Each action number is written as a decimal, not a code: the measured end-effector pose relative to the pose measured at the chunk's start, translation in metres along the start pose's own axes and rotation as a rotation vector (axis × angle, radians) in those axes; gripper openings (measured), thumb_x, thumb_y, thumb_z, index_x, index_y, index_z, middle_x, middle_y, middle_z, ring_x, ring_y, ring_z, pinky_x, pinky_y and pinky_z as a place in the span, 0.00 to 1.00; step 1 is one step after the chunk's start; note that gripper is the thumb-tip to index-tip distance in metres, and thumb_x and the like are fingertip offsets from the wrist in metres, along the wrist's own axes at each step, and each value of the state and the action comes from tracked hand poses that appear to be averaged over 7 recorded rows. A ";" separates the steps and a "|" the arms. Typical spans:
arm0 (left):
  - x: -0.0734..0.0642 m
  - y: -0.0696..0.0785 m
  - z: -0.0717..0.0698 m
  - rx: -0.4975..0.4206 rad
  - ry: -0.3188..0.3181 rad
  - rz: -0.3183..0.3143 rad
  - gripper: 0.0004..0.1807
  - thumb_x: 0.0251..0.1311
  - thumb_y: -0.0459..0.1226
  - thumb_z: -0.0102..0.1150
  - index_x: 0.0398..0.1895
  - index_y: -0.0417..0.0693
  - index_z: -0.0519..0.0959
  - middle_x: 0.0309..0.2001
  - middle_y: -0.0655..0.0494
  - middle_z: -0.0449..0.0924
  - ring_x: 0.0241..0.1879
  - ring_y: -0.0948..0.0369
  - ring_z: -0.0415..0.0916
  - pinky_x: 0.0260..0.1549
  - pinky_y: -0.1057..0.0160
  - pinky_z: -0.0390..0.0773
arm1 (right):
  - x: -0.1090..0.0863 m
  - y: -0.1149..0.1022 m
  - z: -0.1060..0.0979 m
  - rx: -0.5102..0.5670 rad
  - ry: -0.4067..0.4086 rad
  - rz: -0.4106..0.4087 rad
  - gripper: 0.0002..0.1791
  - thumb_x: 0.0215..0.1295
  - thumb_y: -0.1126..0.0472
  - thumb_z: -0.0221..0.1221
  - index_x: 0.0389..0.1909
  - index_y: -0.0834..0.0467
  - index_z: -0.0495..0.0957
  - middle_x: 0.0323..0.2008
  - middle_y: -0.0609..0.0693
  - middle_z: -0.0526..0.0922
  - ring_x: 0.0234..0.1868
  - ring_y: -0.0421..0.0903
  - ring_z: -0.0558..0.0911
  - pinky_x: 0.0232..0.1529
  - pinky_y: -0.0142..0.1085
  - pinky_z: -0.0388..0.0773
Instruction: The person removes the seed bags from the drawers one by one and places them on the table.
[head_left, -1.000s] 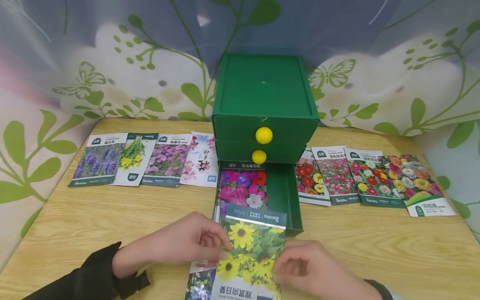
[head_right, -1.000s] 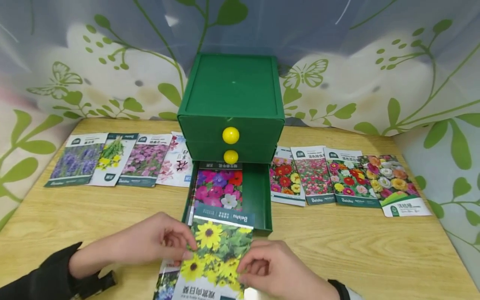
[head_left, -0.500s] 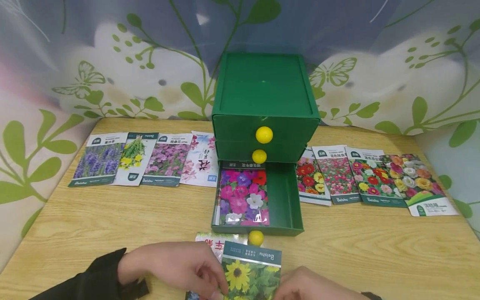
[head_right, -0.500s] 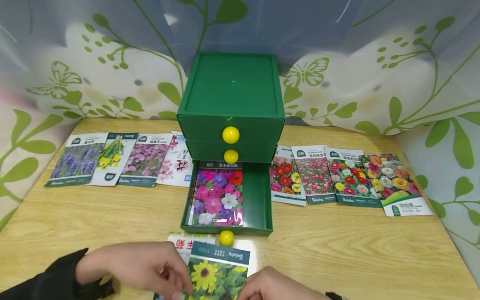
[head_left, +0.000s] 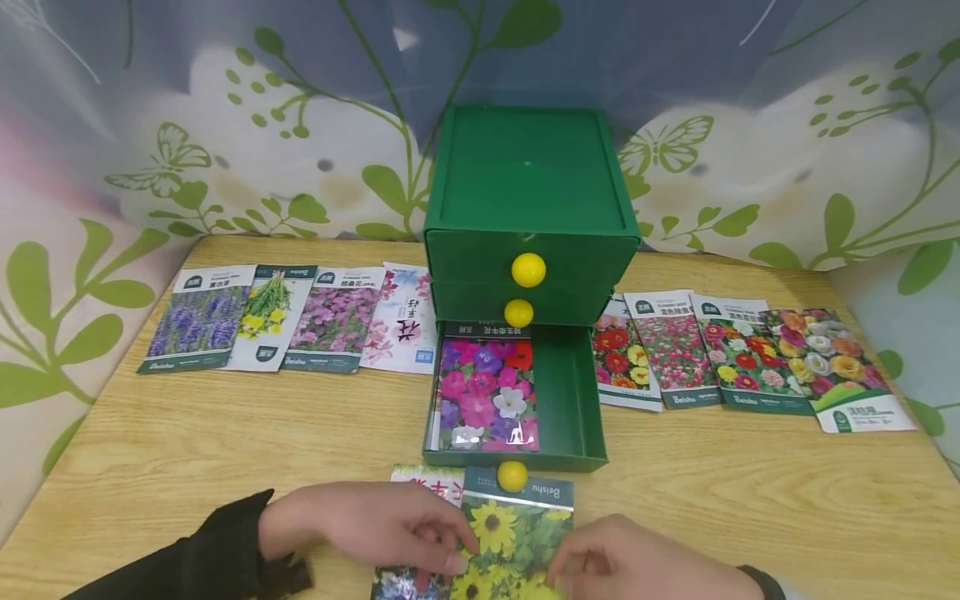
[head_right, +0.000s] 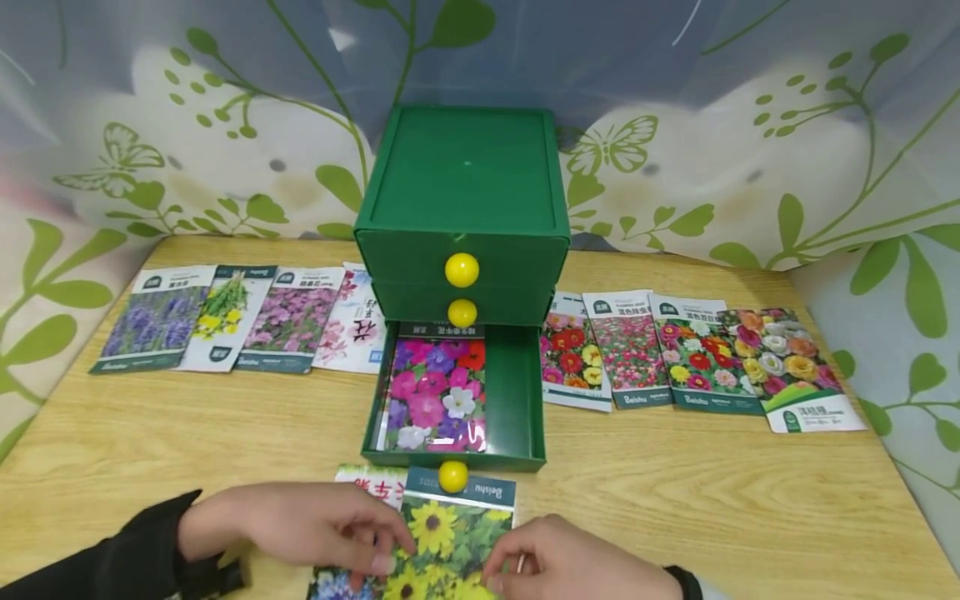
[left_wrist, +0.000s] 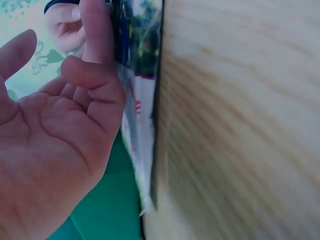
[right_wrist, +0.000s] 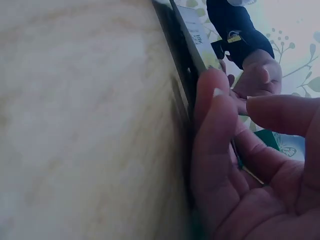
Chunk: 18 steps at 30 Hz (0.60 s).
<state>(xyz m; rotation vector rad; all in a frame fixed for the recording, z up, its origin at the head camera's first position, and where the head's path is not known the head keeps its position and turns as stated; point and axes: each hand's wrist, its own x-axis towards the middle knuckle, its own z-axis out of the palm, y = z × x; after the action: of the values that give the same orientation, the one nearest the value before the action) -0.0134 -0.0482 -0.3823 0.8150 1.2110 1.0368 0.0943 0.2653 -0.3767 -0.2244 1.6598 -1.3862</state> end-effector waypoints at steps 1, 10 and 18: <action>0.001 0.000 0.000 -0.005 0.004 -0.011 0.17 0.76 0.39 0.49 0.61 0.41 0.75 0.35 0.58 0.83 0.33 0.67 0.82 0.43 0.68 0.78 | 0.000 -0.001 -0.001 -0.001 0.000 0.008 0.10 0.75 0.57 0.54 0.47 0.50 0.84 0.32 0.46 0.85 0.31 0.40 0.82 0.34 0.35 0.80; 0.003 0.002 0.002 -0.043 0.023 -0.046 0.17 0.76 0.39 0.50 0.61 0.41 0.74 0.37 0.58 0.83 0.32 0.65 0.82 0.44 0.66 0.78 | 0.000 -0.006 -0.005 0.002 0.005 0.050 0.12 0.73 0.60 0.53 0.51 0.49 0.82 0.24 0.44 0.77 0.23 0.38 0.74 0.28 0.30 0.74; 0.001 0.005 0.002 0.002 0.041 -0.041 0.17 0.75 0.40 0.50 0.61 0.43 0.75 0.34 0.58 0.82 0.29 0.66 0.80 0.39 0.67 0.78 | -0.002 -0.011 -0.006 -0.096 0.023 0.032 0.11 0.75 0.55 0.54 0.51 0.46 0.82 0.25 0.43 0.80 0.24 0.37 0.77 0.29 0.32 0.75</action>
<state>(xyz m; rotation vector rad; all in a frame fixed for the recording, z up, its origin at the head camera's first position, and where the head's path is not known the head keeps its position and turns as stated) -0.0128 -0.0457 -0.3776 0.7710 1.2588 1.0235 0.0866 0.2671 -0.3671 -0.2368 1.7434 -1.2918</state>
